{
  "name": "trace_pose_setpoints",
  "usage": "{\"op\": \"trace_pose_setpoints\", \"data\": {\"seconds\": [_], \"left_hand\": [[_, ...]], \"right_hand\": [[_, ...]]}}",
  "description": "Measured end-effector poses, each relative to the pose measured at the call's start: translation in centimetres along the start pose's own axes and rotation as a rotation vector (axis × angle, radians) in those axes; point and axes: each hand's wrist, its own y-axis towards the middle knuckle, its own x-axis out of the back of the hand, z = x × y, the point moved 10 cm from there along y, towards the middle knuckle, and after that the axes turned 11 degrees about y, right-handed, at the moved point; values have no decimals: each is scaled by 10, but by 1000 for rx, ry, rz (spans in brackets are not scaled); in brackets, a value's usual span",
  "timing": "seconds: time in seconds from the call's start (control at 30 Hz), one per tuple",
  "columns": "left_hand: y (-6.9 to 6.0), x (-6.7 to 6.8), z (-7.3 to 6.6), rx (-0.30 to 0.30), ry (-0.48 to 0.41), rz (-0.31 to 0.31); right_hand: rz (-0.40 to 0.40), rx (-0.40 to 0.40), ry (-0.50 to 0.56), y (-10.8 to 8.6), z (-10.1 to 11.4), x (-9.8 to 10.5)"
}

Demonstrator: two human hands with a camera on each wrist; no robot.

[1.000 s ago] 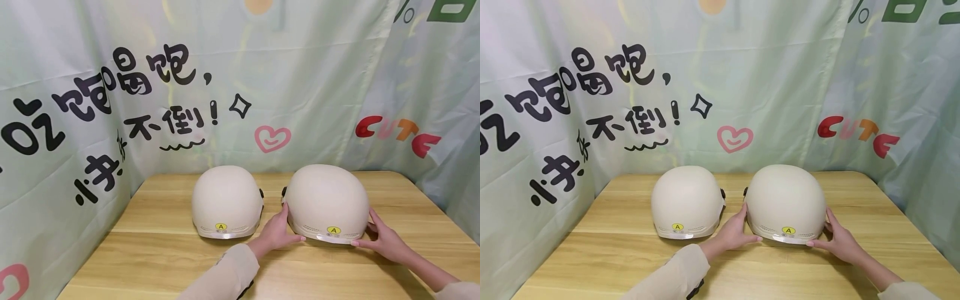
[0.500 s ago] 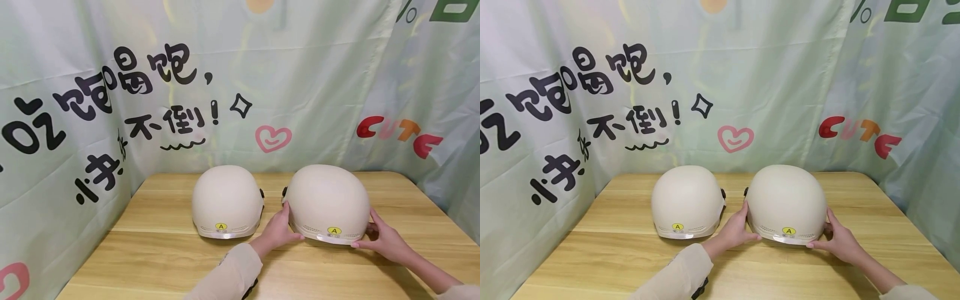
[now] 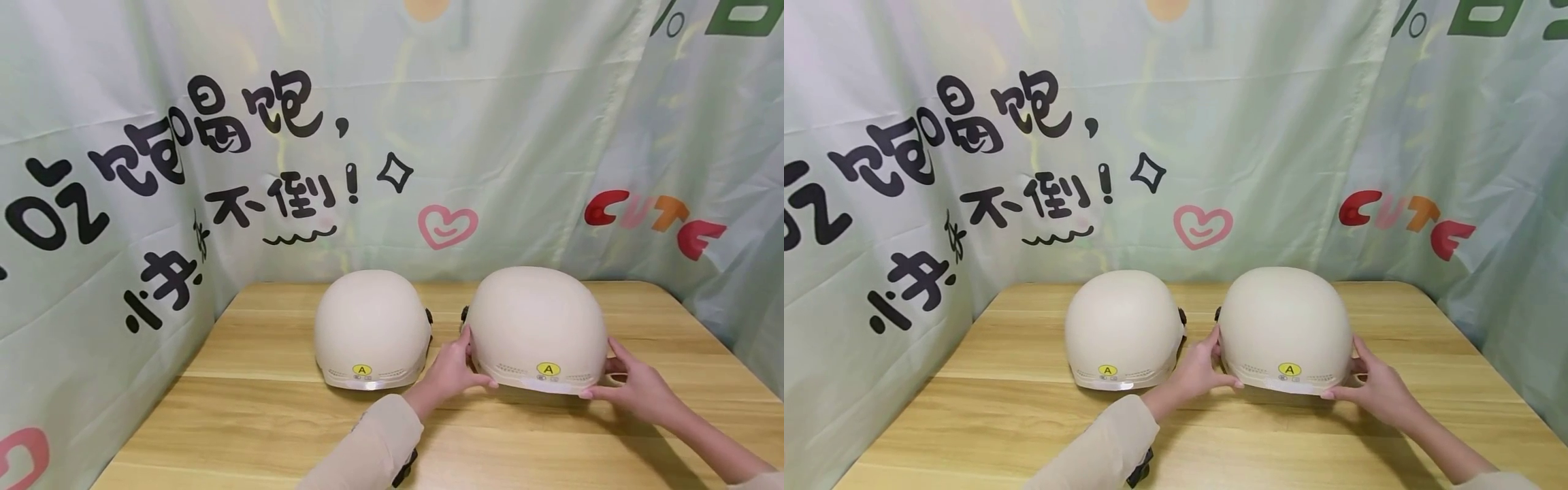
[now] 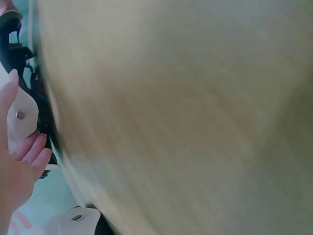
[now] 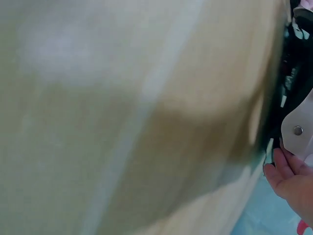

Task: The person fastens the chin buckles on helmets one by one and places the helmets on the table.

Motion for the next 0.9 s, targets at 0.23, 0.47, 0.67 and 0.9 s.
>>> {"op": "trace_pose_setpoints", "data": {"seconds": [0.23, 0.47, 0.67, 0.9], "left_hand": [[3, 16, -5, -5, -94, -58], [3, 35, -11, -10, -133, -130], [3, 44, -15, -50, -161, -146], [6, 50, -13, 19, -166, -120]], "right_hand": [[-24, 61, 15, 5, 13, 15], [-52, 128, 54, 11, 27, 31], [-42, 171, 81, 15, 40, 37], [-45, 165, 38, 20, 49, 44]]}}
